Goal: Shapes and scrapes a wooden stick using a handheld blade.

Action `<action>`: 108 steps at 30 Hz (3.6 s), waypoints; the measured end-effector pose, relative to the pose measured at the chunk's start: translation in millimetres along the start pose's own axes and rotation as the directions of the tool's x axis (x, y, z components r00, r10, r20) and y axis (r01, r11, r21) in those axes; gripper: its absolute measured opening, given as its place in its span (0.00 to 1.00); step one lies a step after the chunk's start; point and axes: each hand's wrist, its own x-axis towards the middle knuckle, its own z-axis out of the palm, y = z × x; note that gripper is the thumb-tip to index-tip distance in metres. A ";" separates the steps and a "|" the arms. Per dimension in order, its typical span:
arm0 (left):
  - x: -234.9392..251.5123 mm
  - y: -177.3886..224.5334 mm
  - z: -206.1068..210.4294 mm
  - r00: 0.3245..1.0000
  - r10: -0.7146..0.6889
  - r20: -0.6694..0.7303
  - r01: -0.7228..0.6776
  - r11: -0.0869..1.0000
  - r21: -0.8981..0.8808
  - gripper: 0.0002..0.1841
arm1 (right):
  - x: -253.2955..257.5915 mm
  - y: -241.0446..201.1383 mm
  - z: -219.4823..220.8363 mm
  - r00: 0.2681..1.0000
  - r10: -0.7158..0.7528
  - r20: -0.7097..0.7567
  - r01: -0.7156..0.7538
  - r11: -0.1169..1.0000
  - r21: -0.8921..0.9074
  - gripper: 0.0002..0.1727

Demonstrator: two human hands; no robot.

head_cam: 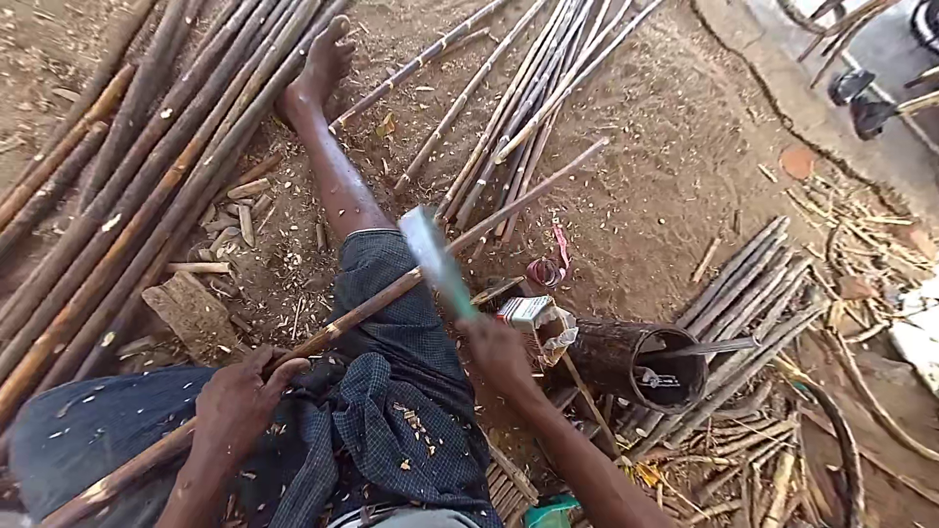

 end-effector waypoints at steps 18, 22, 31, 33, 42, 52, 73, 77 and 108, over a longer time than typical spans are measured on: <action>5.4 -3.2 -2.2 0.999 0.001 0.036 -0.002 1.000 0.025 0.23 | -8.4 -5.1 3.0 0.983 -0.035 0.183 0.046 0.997 -0.059 0.30; -6.7 7.8 10.9 0.993 0.029 -0.112 -0.020 0.997 0.079 0.34 | 25.8 0.9 -13.4 0.983 0.175 -0.061 -0.161 0.969 0.189 0.32; -13.3 11.9 18.5 0.978 0.046 -0.202 -0.023 0.993 0.114 0.35 | 32.1 -13.5 -25.2 0.989 0.148 0.017 -0.149 0.983 0.104 0.33; -15.4 10.8 16.2 0.982 0.048 -0.182 -0.026 0.992 0.122 0.35 | 3.5 -35.3 -14.1 0.957 -0.029 0.290 0.060 0.993 -0.099 0.29; 16.0 -7.0 -10.3 0.986 0.003 0.165 0.000 1.000 -0.020 0.23 | 7.8 -5.2 6.1 0.995 -0.070 0.065 0.071 0.997 -0.008 0.29; 30.3 -9.4 -15.8 0.976 -0.015 0.218 0.045 0.990 -0.131 0.14 | 3.9 -9.0 1.7 0.986 -0.087 0.140 0.099 0.992 -0.081 0.29; 28.3 -0.1 -16.0 0.962 -0.095 0.258 0.099 0.995 -0.005 0.24 | 14.7 -1.4 2.2 0.999 0.036 -0.030 -0.032 0.988 0.149 0.33; 28.4 0.0 -16.2 0.967 -0.053 0.250 0.064 0.997 -0.033 0.23 | 22.1 4.2 -12.2 0.997 0.078 0.021 -0.081 0.971 0.223 0.33; 58.3 -10.4 -22.4 0.932 0.057 0.359 0.089 0.921 -0.378 0.14 | 24.8 -9.1 -9.2 0.999 0.040 0.019 -0.041 0.994 0.101 0.29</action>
